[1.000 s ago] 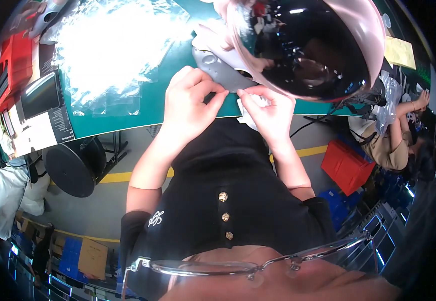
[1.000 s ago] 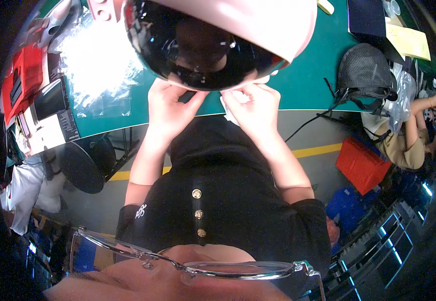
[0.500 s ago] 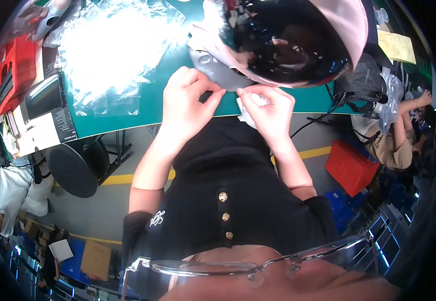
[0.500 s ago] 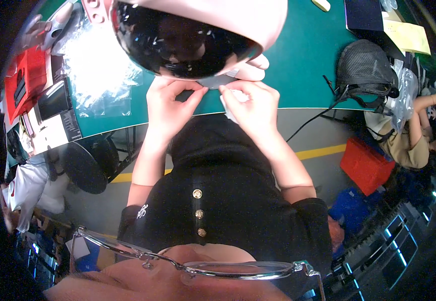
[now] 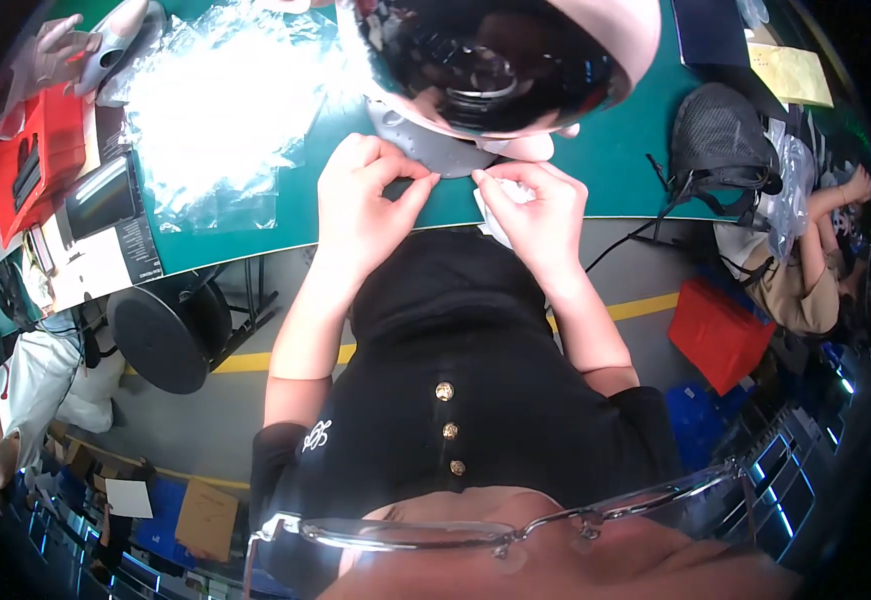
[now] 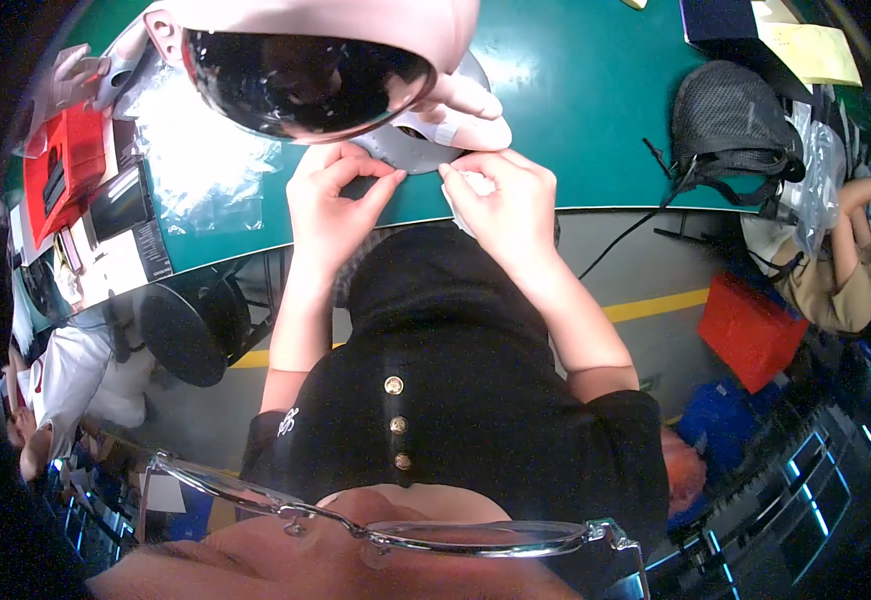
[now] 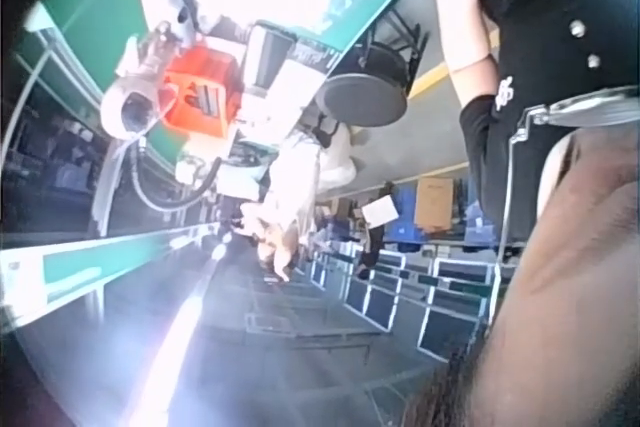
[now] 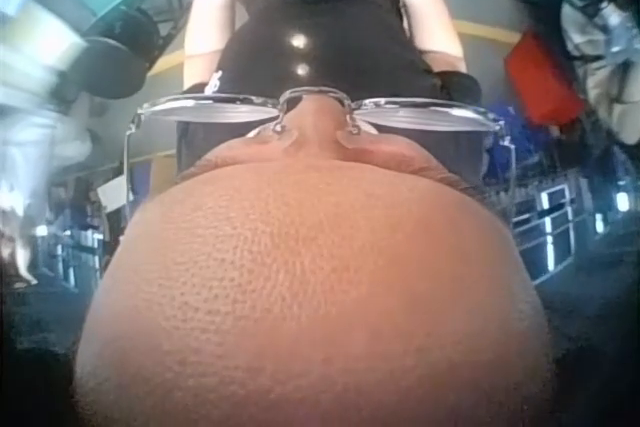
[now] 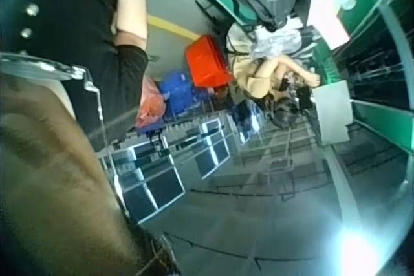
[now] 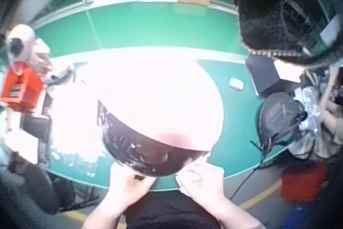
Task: Inspecting and cleaning robot astronaut figures on a factory assembly line.
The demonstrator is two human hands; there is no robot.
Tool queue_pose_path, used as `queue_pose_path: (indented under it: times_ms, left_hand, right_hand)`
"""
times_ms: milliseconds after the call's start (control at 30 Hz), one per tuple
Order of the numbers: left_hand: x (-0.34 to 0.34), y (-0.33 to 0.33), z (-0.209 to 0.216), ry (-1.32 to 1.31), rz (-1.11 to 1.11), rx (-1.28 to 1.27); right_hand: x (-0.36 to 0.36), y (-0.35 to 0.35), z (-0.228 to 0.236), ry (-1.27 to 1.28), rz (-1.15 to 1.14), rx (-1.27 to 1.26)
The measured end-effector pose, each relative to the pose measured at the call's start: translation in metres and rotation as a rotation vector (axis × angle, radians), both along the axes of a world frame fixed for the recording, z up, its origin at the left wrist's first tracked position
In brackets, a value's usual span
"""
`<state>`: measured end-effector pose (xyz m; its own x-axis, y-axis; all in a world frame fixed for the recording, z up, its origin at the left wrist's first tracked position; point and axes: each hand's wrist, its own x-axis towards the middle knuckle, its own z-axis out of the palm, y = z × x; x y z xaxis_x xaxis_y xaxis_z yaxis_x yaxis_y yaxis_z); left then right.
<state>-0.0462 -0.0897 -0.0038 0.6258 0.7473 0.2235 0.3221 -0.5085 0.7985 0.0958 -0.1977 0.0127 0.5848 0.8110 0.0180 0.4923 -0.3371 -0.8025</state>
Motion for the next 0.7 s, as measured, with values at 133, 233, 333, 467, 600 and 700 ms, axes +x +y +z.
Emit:
queue_pose_path:
  times_ms: [133, 233, 333, 467, 600, 700]
  left_hand:
    - [0.001, 0.001, 0.001, 0.004, 0.002, 0.035]
    - [0.0, 0.0, 0.002, 0.005, -0.016, 0.075]
    - [-0.005, -0.004, 0.001, 0.034, -0.06, 0.262]
    - [-0.006, -0.022, 0.004, 0.31, -0.252, 0.412]
    - [0.007, -0.05, 0.006, 0.369, -0.499, 0.294]
    - [0.001, -0.054, 0.0, 0.208, -0.61, 0.27]
  right_hand:
    - [-0.006, 0.006, -0.003, -0.083, 0.073, 0.077]
    - [0.009, -0.001, 0.004, -0.089, 0.044, 0.072]
    - [0.039, -0.021, 0.007, 0.293, -0.17, 0.093]
    - [0.066, -0.037, -0.005, 0.437, -0.21, 0.311]
    - [0.062, -0.039, -0.015, 0.439, -0.087, 0.388]
    - [0.054, -0.035, -0.01, 0.379, -0.103, 0.388]
